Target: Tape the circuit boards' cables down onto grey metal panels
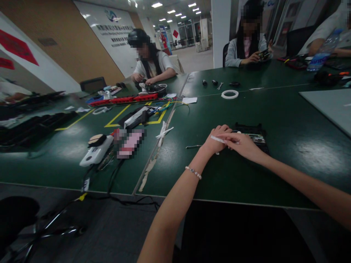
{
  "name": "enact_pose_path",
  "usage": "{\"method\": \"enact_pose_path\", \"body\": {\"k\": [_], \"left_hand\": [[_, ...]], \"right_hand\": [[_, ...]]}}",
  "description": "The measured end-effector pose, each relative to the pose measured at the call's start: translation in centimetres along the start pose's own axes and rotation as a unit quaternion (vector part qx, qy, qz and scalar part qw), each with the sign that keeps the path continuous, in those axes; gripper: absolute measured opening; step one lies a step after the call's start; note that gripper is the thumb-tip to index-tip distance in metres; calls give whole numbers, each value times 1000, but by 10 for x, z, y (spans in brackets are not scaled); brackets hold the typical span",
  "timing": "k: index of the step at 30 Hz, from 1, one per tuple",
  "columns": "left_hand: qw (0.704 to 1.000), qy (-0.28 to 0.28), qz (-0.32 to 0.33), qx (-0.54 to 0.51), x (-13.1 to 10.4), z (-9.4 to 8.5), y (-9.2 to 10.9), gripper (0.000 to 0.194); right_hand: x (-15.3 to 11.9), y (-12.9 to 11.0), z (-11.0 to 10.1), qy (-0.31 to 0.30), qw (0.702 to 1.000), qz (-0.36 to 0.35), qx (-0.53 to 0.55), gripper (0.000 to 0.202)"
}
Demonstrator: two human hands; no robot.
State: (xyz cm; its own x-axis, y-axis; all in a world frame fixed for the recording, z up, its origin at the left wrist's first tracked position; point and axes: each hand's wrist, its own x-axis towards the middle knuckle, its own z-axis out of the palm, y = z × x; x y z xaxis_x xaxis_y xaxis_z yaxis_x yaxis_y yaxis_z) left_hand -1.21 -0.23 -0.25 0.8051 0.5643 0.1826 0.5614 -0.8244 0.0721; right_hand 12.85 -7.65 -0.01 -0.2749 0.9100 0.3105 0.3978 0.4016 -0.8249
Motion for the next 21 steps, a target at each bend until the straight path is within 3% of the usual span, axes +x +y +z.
{"method": "enact_pose_path", "body": {"k": [5, 8, 11, 16, 21], "left_hand": [[1000, -27, -5, 7, 3, 3, -2, 27], [1000, -6, -12, 10, 2, 3, -1, 29], [1000, 3, -4, 7, 0, 0, 1, 31], [1000, 6, -3, 12, -2, -5, 4, 32], [1000, 1, -6, 13, -1, -6, 5, 30]], "right_hand": [[0, -3, 4, 71, 997, 5, 20, 45], [2, -6, 5, 99, 994, -17, 53, 50], [4, -8, 7, 118, 990, 4, 79, 63], [7, -4, 7, 121, 986, 90, 77, 79], [8, -3, 3, 93, 987, 116, 56, 89]]}}
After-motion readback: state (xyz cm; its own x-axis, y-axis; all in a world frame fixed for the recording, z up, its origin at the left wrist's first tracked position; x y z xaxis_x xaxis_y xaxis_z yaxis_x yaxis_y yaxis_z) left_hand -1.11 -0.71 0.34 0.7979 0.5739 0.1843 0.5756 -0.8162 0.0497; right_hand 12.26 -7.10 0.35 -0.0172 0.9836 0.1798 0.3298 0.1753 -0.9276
